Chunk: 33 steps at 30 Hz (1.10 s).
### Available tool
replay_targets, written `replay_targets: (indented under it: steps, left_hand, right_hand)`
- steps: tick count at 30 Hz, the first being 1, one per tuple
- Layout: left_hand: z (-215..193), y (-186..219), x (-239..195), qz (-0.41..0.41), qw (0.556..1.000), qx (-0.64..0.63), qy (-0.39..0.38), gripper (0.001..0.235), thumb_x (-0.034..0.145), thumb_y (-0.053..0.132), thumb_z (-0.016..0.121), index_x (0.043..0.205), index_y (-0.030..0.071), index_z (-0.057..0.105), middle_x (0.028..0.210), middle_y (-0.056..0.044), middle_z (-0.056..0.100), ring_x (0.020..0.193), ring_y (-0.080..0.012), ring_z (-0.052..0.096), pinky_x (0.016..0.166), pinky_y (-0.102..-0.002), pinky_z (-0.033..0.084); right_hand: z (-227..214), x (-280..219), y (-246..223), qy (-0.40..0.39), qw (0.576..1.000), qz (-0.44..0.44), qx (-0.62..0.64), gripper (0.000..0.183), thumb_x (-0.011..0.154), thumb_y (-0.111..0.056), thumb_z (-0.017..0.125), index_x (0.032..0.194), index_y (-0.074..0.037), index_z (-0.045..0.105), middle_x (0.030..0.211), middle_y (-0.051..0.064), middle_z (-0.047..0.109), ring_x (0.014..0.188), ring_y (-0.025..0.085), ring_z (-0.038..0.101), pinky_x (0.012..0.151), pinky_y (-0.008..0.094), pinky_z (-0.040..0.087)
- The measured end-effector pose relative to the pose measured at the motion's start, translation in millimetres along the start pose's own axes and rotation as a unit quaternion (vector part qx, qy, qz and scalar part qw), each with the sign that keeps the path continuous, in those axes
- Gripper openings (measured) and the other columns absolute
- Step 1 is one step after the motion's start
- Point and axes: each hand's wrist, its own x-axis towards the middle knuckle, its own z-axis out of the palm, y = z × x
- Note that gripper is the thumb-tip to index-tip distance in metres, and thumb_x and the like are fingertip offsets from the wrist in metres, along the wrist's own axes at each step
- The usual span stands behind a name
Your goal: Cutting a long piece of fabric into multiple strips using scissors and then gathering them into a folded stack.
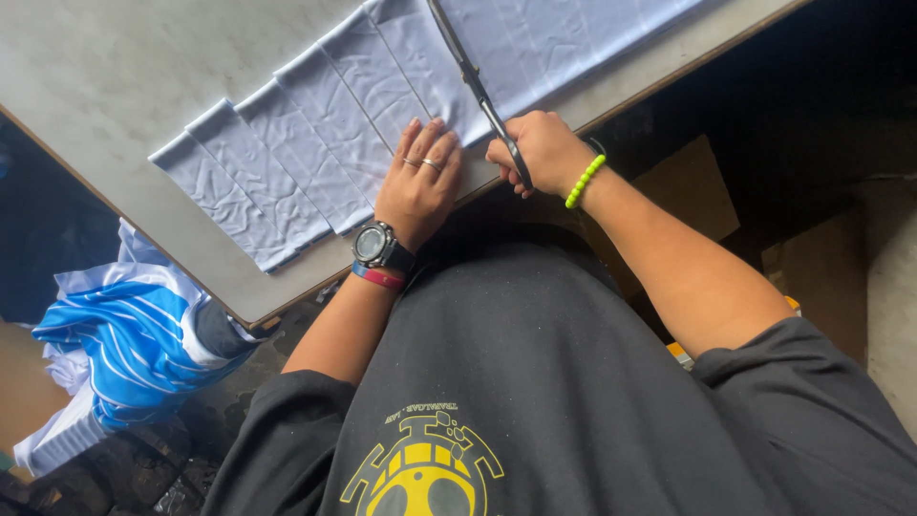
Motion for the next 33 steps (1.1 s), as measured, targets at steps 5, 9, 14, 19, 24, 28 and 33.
replay_targets:
  steps: [5,9,14,19,24,28,33]
  left_hand:
    - [-3.2,9.9,10.7,0.005,0.997,0.073,-0.001,0.012,0.095,0.009,0.063,0.105,0.005,0.071,0.110,-0.012,0.068,0.118,-0.0341,0.066,0.109,-0.053,0.050]
    - [9.8,19.0,27.9,-0.013,0.999,0.035,-0.002,0.011,0.096,0.009,0.064,0.104,0.004,0.069,0.111,-0.012,0.067,0.117,-0.0340,0.066,0.107,-0.050,0.052]
    - [18.2,16.7,41.5,-0.024,0.994,-0.051,-0.099,0.023,0.097,-0.010,0.055,0.116,-0.002,0.066,0.119,-0.015,0.060,0.125,-0.0367,0.057,0.116,-0.052,0.045]
    - [20.1,18.9,49.4,-0.015,0.995,-0.064,-0.071,0.026,0.095,-0.016,0.048,0.109,-0.005,0.067,0.112,-0.016,0.060,0.115,-0.0353,0.061,0.110,-0.054,0.049]
    - [20.7,20.5,48.4,-0.012,0.998,-0.033,-0.054,0.024,0.094,-0.016,0.053,0.106,-0.003,0.068,0.109,-0.013,0.061,0.116,-0.0331,0.062,0.110,-0.053,0.052]
    - [21.2,20.2,46.1,-0.010,0.997,-0.044,-0.059,0.018,0.097,-0.012,0.056,0.103,-0.002,0.069,0.117,-0.014,0.063,0.119,-0.0357,0.061,0.110,-0.056,0.049]
    - [19.7,20.1,46.6,-0.008,0.997,-0.048,-0.059,0.017,0.097,-0.010,0.056,0.106,-0.003,0.069,0.115,-0.014,0.066,0.118,-0.0364,0.062,0.110,-0.057,0.048]
  right_hand:
    - [-23.9,-63.0,57.3,-0.017,0.992,-0.123,-0.037,0.033,0.091,-0.023,0.069,0.063,-0.007,0.066,0.046,0.009,0.061,0.049,0.022,0.066,0.058,0.032,0.052]
    - [-45.4,-116.2,127.6,-0.026,0.999,-0.026,-0.016,0.028,0.087,-0.016,0.071,0.062,-0.003,0.067,0.047,0.012,0.064,0.049,0.021,0.067,0.058,0.032,0.050]
    - [-51.4,-131.8,158.8,-0.030,0.993,0.111,-0.013,0.029,0.088,-0.016,0.067,0.061,-0.005,0.063,0.059,0.007,0.066,0.056,0.016,0.064,0.062,0.028,0.052]
    - [-48.6,-111.5,144.4,-0.073,0.995,0.047,-0.051,0.027,0.088,-0.024,0.063,0.065,-0.011,0.064,0.067,0.002,0.068,0.068,0.015,0.065,0.073,0.031,0.050]
    - [-45.4,-94.9,112.4,-0.088,0.992,0.070,-0.060,0.026,0.084,-0.024,0.063,0.063,-0.010,0.062,0.065,0.003,0.066,0.066,0.015,0.062,0.069,0.031,0.050]
    - [-42.0,-86.5,105.0,-0.087,0.992,0.077,-0.055,0.025,0.085,-0.023,0.063,0.064,-0.010,0.060,0.065,0.004,0.065,0.066,0.015,0.061,0.070,0.031,0.049]
    - [-38.7,-75.7,107.1,-0.083,0.992,0.049,-0.079,0.027,0.086,-0.029,0.061,0.066,-0.012,0.058,0.068,0.001,0.062,0.068,0.015,0.057,0.068,0.032,0.045]
